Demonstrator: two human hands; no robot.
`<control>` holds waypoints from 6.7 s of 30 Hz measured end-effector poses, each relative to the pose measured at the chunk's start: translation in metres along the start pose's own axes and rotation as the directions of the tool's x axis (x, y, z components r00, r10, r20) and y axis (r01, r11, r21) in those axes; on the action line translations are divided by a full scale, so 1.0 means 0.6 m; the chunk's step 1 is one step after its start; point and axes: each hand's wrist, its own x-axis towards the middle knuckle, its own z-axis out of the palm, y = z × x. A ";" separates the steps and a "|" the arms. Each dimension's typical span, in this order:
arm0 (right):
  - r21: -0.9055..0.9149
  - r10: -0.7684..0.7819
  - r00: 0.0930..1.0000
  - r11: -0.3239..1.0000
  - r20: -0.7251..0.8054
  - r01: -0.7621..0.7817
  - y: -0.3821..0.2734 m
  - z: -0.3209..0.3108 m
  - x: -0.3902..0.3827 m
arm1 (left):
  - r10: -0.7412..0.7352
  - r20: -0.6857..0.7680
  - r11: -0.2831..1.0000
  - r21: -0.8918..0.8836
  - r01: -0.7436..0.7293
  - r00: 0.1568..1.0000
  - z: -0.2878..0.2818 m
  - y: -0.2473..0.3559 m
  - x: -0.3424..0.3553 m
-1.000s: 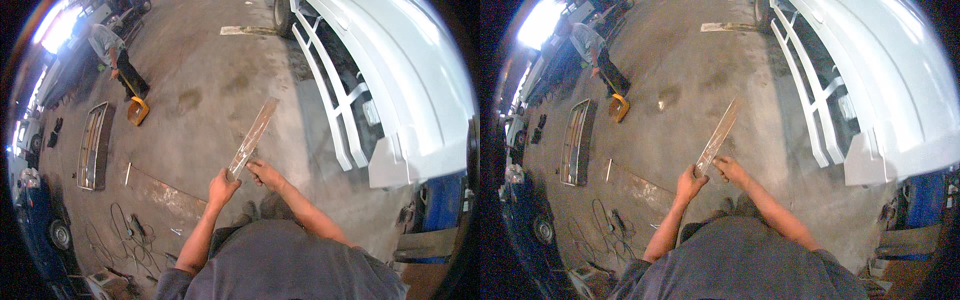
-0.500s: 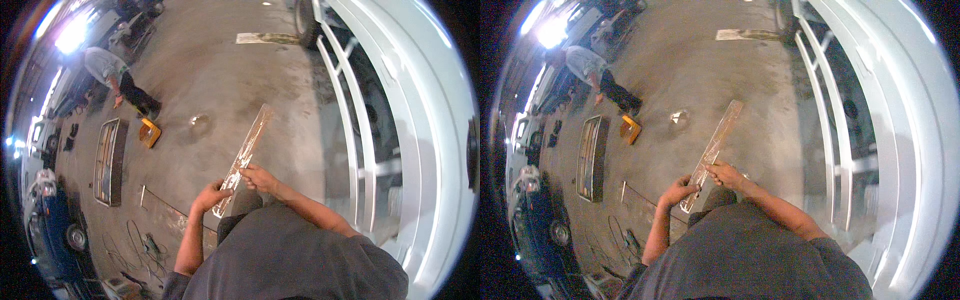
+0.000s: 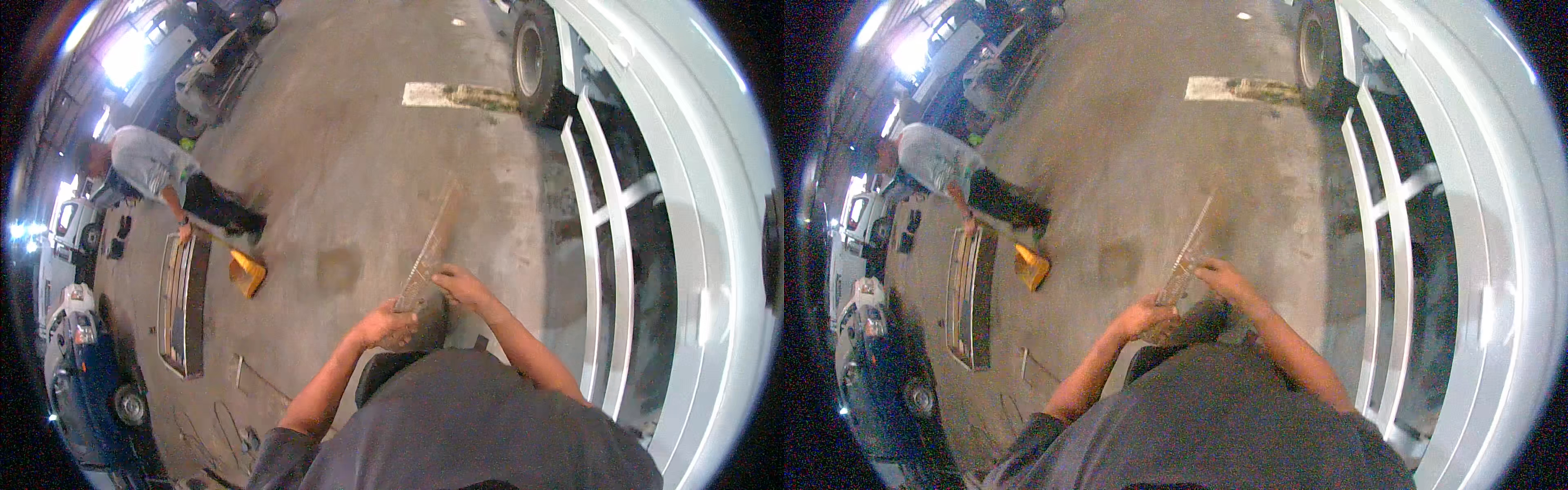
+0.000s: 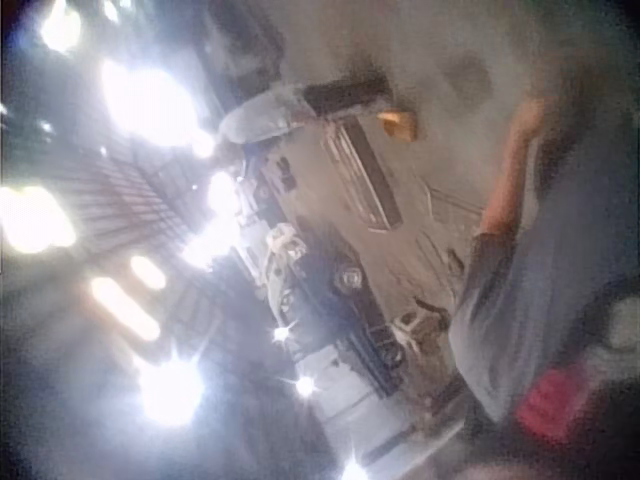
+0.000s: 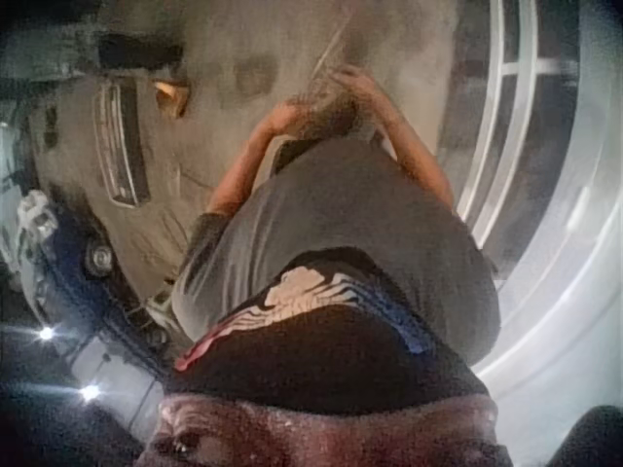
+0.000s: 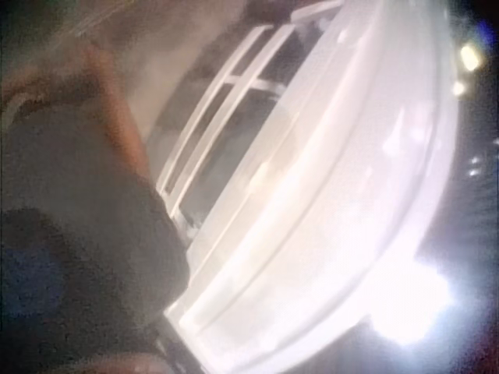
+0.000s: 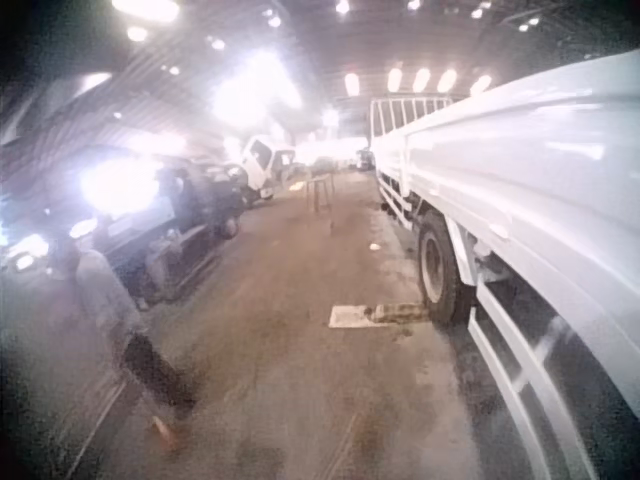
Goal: The person removes a chrome trim piece from a white truck, uses an angle grinder to smooth its edges, and then reinstalls the trim onto the vehicle's front bumper area.
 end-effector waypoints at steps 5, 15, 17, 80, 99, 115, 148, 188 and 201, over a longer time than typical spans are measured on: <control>0.257 0.200 0.884 0.962 -0.423 -0.094 -0.090 -0.219 0.011 | 0.042 0.152 0.995 0.088 -0.056 0.987 -0.063 0.191 0.211; 0.536 0.259 0.593 0.765 -0.763 0.356 -0.117 -0.601 0.055 | -0.070 0.213 0.900 0.435 -0.031 0.974 -0.096 0.519 0.739; 0.488 0.239 0.537 0.782 -0.809 0.388 -0.150 -0.670 0.086 | -0.076 0.238 0.874 0.484 -0.050 0.968 -0.086 0.573 0.819; 0.245 0.027 0.685 0.943 -0.728 0.223 -0.180 -1.819 0.509 | 0.796 -0.012 0.599 0.160 -0.785 0.605 0.579 0.861 1.807; 0.366 -0.137 0.798 0.834 -0.587 0.412 -0.369 -1.482 0.431 | 0.349 0.331 0.643 -0.765 0.033 0.877 0.528 0.890 1.678; -0.630 -0.410 0.623 0.757 -0.666 -0.175 -0.407 -1.415 0.562 | 0.479 0.416 0.501 -0.853 0.149 0.773 0.517 0.843 1.682; -0.422 -0.331 0.596 0.907 -0.732 -0.014 -0.401 -1.417 0.586 | 0.550 0.293 0.511 -0.859 -0.038 0.782 0.532 0.855 1.702; -0.870 -0.574 0.656 0.360 -0.491 -0.336 -0.441 -1.424 0.509 | 0.598 -0.239 0.557 -0.562 -0.612 0.765 0.663 0.875 1.636; -0.172 -0.001 0.594 0.958 -0.804 -0.231 -0.294 -1.568 0.361 | 0.512 0.110 0.841 -0.264 -0.472 0.852 0.593 0.842 1.671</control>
